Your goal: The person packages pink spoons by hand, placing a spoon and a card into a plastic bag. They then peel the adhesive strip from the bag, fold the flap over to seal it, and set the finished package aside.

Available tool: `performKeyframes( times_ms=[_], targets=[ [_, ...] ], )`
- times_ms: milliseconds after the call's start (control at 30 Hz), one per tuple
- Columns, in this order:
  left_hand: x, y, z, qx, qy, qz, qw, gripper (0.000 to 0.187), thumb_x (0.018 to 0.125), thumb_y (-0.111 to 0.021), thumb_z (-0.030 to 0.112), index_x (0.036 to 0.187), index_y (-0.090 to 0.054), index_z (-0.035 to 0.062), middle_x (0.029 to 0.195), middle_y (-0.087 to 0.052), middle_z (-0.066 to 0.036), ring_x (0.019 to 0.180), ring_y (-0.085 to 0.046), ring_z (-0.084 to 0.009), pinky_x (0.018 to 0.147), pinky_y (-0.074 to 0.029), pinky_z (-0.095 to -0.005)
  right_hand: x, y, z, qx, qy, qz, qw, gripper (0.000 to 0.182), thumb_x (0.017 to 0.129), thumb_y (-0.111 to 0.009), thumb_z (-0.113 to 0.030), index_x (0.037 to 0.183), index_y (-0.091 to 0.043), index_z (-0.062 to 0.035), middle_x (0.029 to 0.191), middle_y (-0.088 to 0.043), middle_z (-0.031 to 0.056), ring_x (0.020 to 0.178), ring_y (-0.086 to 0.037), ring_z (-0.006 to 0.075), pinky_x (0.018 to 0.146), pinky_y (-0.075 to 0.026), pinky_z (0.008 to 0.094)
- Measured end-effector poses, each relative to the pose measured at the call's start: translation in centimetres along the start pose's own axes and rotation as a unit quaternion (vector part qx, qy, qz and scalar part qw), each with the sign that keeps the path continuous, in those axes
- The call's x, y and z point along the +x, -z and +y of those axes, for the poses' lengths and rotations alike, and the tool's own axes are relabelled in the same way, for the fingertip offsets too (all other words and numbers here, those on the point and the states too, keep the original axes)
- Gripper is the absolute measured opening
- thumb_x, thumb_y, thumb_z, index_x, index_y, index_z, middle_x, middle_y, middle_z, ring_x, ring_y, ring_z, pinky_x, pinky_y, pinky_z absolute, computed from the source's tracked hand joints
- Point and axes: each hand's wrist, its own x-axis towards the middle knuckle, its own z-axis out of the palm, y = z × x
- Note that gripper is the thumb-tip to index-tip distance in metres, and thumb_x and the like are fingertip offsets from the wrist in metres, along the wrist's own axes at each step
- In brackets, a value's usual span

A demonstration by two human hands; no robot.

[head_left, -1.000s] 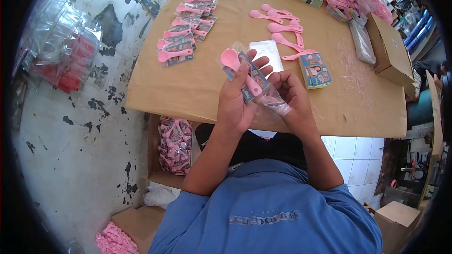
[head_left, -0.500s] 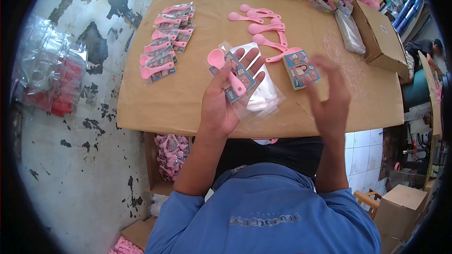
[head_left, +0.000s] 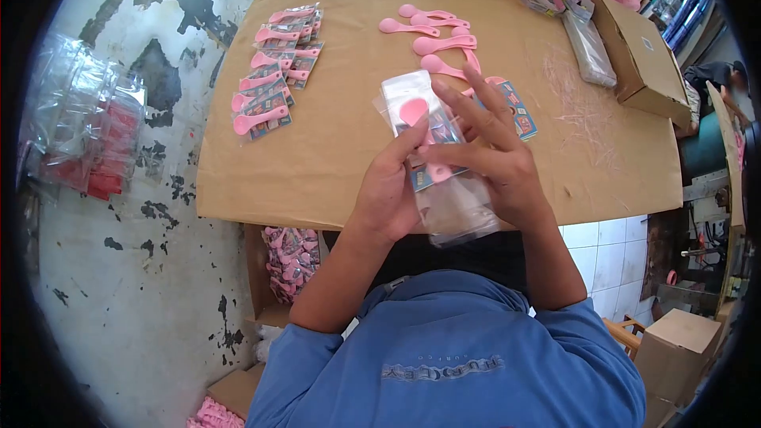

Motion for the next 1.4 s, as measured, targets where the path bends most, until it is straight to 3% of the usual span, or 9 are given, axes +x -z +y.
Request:
performKeyframes(
  times_ms=[100, 333, 467, 533, 633, 733, 967, 1167, 1400],
  targets=[
    [-0.3, 1.3, 0.7, 0.067, -0.041, 0.061, 0.995, 0.061, 0.111, -0.053, 0.038, 0.157, -0.04, 0.0003, 0.152, -0.055, -0.018, 0.143, -0.052, -0.0261, 0.117, -0.042, -0.0416, 0.1, 1.1, -0.2, 0.162, -0.05, 0.004, 0.986, 0.034, 0.087, -0.076, -0.007, 0.121, -0.078, -0.0119, 0.129, -0.074, 0.0101, 0.123, -0.064, 0.0307, 0.106, -0.048, 0.0432],
    [-2.3, -0.9, 1.1, 0.376, -0.151, -0.012, 0.914, 0.057, 0.108, -0.062, 0.026, 0.152, -0.046, -0.0062, 0.152, -0.055, -0.024, 0.135, -0.06, -0.0256, 0.112, -0.05, -0.0402, -0.5, 0.1, -1.7, 0.352, -0.301, 0.011, 0.886, 0.06, 0.091, -0.082, -0.01, 0.144, -0.055, -0.0032, 0.099, -0.072, 0.005, 0.085, -0.065, 0.0092, 0.074, -0.049, 0.0264],
    [-2.3, -0.9, 0.4, 0.343, -0.152, 0.067, 0.924, 0.052, 0.106, -0.067, 0.017, 0.153, -0.051, 0.0013, 0.117, -0.074, -0.011, 0.096, -0.072, -0.0108, 0.066, -0.062, -0.0247, -0.6, -0.7, -1.9, 0.356, -0.33, 0.008, 0.874, 0.064, 0.092, -0.082, -0.009, 0.146, -0.049, -0.0029, 0.098, -0.072, 0.0048, 0.082, -0.064, 0.0082, 0.073, -0.049, 0.0267],
    [-2.6, -0.4, 0.4, 0.377, -0.176, 0.092, 0.904, 0.052, 0.106, -0.065, 0.014, 0.154, -0.051, 0.003, 0.111, -0.075, -0.01, 0.09, -0.072, -0.0091, 0.067, -0.061, -0.024, -0.7, -0.2, -1.7, 0.343, -0.346, 0.02, 0.873, 0.06, 0.09, -0.082, -0.008, 0.143, -0.053, -0.0035, 0.102, -0.072, 0.006, 0.086, -0.066, 0.0111, 0.072, -0.05, 0.0281],
    [-3.1, -1.0, -0.1, 0.417, -0.215, 0.124, 0.874, 0.054, 0.106, -0.065, 0.01, 0.157, -0.049, 0.0061, 0.103, -0.077, -0.008, 0.084, -0.07, -0.0067, 0.065, -0.057, -0.0218, -0.3, -0.2, -0.8, 0.036, -0.145, 0.117, 0.982, 0.049, 0.087, -0.082, -0.005, 0.132, -0.064, -0.0054, 0.114, -0.071, 0.0089, 0.099, -0.068, 0.0208, 0.079, -0.053, 0.0334],
    [-3.3, -1.3, -0.7, 0.445, -0.231, 0.113, 0.858, 0.058, 0.105, -0.065, 0.007, 0.161, -0.047, 0.0083, 0.09, -0.074, -0.004, 0.077, -0.065, -0.0029, 0.062, -0.05, -0.0198, 1.6, -0.4, -0.8, -0.095, 0.007, 0.135, 0.986, 0.037, 0.082, -0.083, -0.003, 0.117, -0.073, -0.0072, 0.122, -0.069, 0.0102, 0.108, -0.065, 0.03, 0.087, -0.053, 0.0397],
    [-3.5, -0.4, -0.5, 0.54, -0.208, 0.108, 0.809, 0.066, 0.101, -0.07, 0.009, 0.162, -0.046, 0.0094, 0.065, -0.034, 0.01, 0.059, -0.033, -0.0004, 0.054, -0.026, -0.023, 2.2, -2.3, -0.2, -0.136, 0.016, 0.15, 0.979, 0.031, 0.076, -0.081, -0.002, 0.106, -0.077, -0.0075, 0.119, -0.071, 0.0061, 0.114, -0.062, 0.0312, 0.093, -0.051, 0.0439],
    [-3.5, -0.8, -0.1, 0.632, -0.204, 0.062, 0.745, 0.068, 0.101, -0.069, 0.003, 0.163, -0.041, 0.0035, 0.071, -0.036, 0.01, 0.061, -0.03, -0.0001, 0.055, -0.023, -0.0209, 2.2, -2.2, 0.1, -0.118, -0.009, 0.175, 0.977, 0.024, 0.075, -0.08, 0.0, 0.098, -0.074, -0.0058, 0.114, -0.073, 0.0073, 0.108, -0.065, 0.0299, 0.091, -0.052, 0.0425],
    [-3.0, -1.4, -1.1, 0.388, -0.152, 0.086, 0.905, 0.048, 0.105, -0.065, 0.009, 0.15, -0.052, 0.0002, 0.107, -0.077, -0.017, 0.094, -0.072, -0.0122, 0.076, -0.056, -0.0241, 1.5, 0.9, 2.0, 0.139, -0.158, 0.339, 0.917, 0.017, 0.089, -0.066, 0.005, 0.104, -0.067, -0.0023, 0.103, -0.072, 0.0125, 0.095, -0.071, 0.0221, 0.086, -0.056, 0.0345]
  ],
)
